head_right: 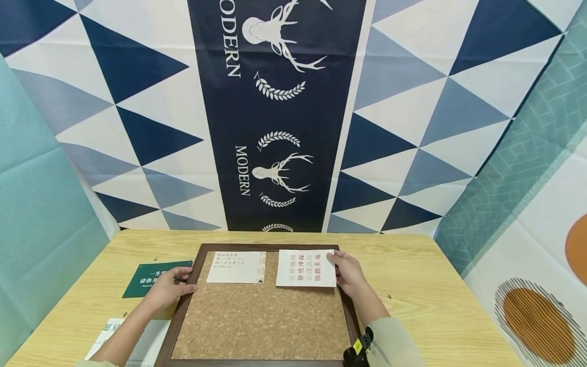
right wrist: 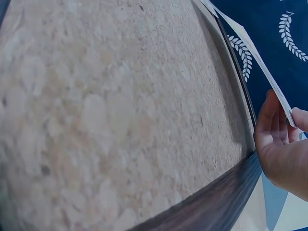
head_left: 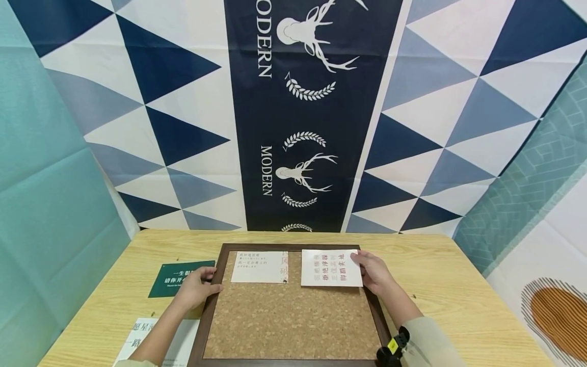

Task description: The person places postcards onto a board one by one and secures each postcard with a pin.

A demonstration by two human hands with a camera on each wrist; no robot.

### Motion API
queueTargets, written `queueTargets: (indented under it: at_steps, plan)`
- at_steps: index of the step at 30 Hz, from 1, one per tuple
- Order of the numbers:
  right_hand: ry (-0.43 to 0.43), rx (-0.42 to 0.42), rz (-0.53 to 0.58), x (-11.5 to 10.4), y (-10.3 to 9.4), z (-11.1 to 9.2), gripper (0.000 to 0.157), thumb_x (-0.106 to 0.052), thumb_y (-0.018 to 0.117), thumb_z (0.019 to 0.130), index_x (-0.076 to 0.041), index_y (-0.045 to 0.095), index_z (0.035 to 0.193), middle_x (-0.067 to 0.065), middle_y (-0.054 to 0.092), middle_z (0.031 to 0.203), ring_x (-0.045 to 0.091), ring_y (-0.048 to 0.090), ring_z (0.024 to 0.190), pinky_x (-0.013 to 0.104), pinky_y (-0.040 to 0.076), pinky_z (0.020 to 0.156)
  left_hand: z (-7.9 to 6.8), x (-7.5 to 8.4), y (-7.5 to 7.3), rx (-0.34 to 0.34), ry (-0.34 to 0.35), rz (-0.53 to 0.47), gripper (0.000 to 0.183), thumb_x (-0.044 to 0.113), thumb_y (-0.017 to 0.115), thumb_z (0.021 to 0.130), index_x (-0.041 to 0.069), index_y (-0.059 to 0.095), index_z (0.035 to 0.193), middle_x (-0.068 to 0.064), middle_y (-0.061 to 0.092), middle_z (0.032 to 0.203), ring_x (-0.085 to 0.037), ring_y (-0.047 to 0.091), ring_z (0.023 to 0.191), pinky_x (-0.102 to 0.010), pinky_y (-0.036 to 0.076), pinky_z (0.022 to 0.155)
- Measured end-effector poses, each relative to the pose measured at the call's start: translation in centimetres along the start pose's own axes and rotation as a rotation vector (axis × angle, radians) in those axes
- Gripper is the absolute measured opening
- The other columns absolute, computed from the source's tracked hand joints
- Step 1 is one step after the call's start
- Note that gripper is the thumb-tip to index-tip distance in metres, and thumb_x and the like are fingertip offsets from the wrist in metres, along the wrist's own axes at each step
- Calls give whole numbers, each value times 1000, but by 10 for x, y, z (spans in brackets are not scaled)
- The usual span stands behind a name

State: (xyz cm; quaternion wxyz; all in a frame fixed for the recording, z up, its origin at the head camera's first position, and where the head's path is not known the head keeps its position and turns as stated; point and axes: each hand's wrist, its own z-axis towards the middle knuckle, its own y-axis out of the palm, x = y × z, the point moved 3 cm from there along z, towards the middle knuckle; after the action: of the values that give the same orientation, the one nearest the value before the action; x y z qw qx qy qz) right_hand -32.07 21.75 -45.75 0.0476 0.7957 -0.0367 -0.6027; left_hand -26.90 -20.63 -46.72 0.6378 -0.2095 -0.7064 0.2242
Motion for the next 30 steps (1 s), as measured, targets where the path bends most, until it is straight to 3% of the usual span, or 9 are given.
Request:
queueTargets:
  at_steps: [13,20,30]
  plan:
    - [-6,17,-51,0,5,1,50,-16,49,97,7,32,138,-5,66,82,6,63,74,24,51,65,1,-2,1,1,-8,-3,56,13,72,81,-7,49,128,-25,54,119,-29,56,99,-41,51,79]
    - [-67,-25,-56,1,6,0,55,-24,56,93,9,38,134,-3,68,83,7,65,75,26,52,66,2,-3,2,5,-2,-4,56,12,72,80,-7,49,127,-25,54,119,-27,57,96,-39,51,76]
    - [15,14,-66,-2,10,3,52,-17,46,98,6,30,141,-5,68,82,6,64,73,25,52,65,2,-4,1,-4,-14,-8,56,13,71,81,-7,49,128,-25,54,119,-28,57,96,-39,51,75]
